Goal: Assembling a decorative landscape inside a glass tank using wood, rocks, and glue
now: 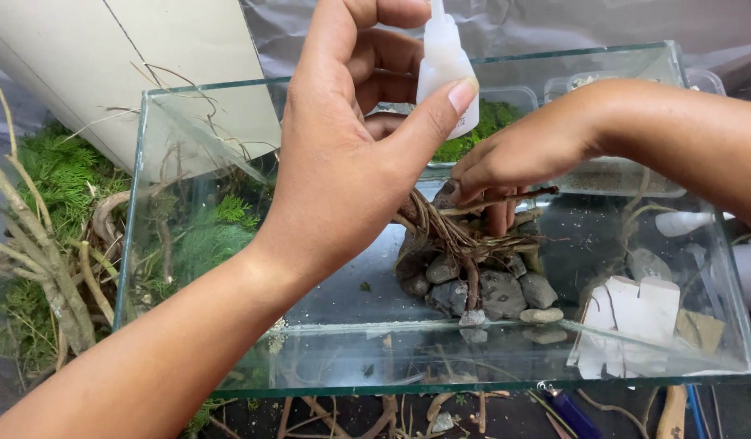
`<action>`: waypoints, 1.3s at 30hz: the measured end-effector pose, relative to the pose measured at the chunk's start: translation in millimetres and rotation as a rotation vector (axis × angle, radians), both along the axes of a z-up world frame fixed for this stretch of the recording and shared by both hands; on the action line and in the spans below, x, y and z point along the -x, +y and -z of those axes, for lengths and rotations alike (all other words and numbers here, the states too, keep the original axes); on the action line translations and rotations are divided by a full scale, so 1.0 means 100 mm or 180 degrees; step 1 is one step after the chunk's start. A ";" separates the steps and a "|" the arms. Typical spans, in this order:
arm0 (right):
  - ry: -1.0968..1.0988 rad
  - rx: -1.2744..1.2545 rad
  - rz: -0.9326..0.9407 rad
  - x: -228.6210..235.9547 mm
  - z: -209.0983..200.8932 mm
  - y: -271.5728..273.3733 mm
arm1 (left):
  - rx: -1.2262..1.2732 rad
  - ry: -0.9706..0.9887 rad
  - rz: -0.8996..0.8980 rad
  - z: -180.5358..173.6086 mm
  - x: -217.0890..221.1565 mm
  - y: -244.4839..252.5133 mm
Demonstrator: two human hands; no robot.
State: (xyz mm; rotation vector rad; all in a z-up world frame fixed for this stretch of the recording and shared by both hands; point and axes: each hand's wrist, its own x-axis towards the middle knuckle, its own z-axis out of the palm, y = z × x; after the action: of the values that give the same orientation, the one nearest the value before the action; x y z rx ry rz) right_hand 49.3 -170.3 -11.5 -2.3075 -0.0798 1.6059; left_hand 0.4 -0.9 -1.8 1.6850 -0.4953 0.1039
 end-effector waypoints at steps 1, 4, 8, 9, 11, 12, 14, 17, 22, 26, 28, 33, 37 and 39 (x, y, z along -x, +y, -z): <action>0.0010 -0.0048 0.0013 -0.01 0.01 -0.01 | 0.0016 0.0005 0.0022 0.00 0.00 0.00; 0.0010 -0.0046 -0.0018 -0.01 0.03 -0.02 | 0.0014 -0.0001 0.0027 0.00 0.00 0.00; 0.0010 -0.0040 -0.0018 0.00 -0.02 0.00 | 0.0018 0.0005 0.0019 0.00 0.00 0.00; -0.0013 0.0008 -0.0077 0.01 -0.03 0.00 | 0.0020 -0.0002 0.0044 0.00 0.01 0.00; -0.0047 0.0056 -0.0139 0.00 -0.04 0.00 | 0.0021 -0.0020 0.0066 -0.01 0.01 0.01; -0.0028 0.0056 -0.0138 -0.01 -0.02 0.00 | 0.0009 -0.0018 0.0053 -0.02 0.01 0.01; -0.0008 0.0055 -0.0136 0.00 -0.03 0.00 | -0.0006 -0.0016 0.0041 -0.01 0.01 0.00; -0.0041 0.0201 -0.0185 0.01 -0.07 0.02 | 0.0038 0.0021 0.0035 0.00 0.00 0.00; -0.0061 0.0171 -0.0140 0.00 -0.03 0.01 | 0.0026 0.0009 0.0035 -0.01 0.00 0.00; -0.0037 0.0139 -0.0196 0.00 -0.04 0.01 | 0.0018 0.0028 0.0024 -0.01 0.00 0.00; -0.0032 0.0140 -0.0186 0.01 -0.06 0.02 | 0.0017 0.0016 0.0032 -0.01 0.01 0.00; -0.0017 0.0100 -0.0123 0.02 -0.07 0.03 | 0.0042 0.0026 0.0028 0.00 0.00 0.00; -0.0091 -0.0093 -0.0115 -0.06 0.12 -0.08 | -0.0019 0.0012 -0.0038 -0.01 0.00 0.00; -0.0184 -0.0057 -0.0142 -0.05 0.05 -0.07 | -0.0020 -0.0049 -0.0017 -0.01 0.00 0.01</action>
State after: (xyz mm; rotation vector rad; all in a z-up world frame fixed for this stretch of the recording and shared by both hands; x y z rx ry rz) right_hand 54.2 -177.3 -16.1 -2.3544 -0.1596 1.5530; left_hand 0.3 0.2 -1.2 1.6927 -0.5031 0.1195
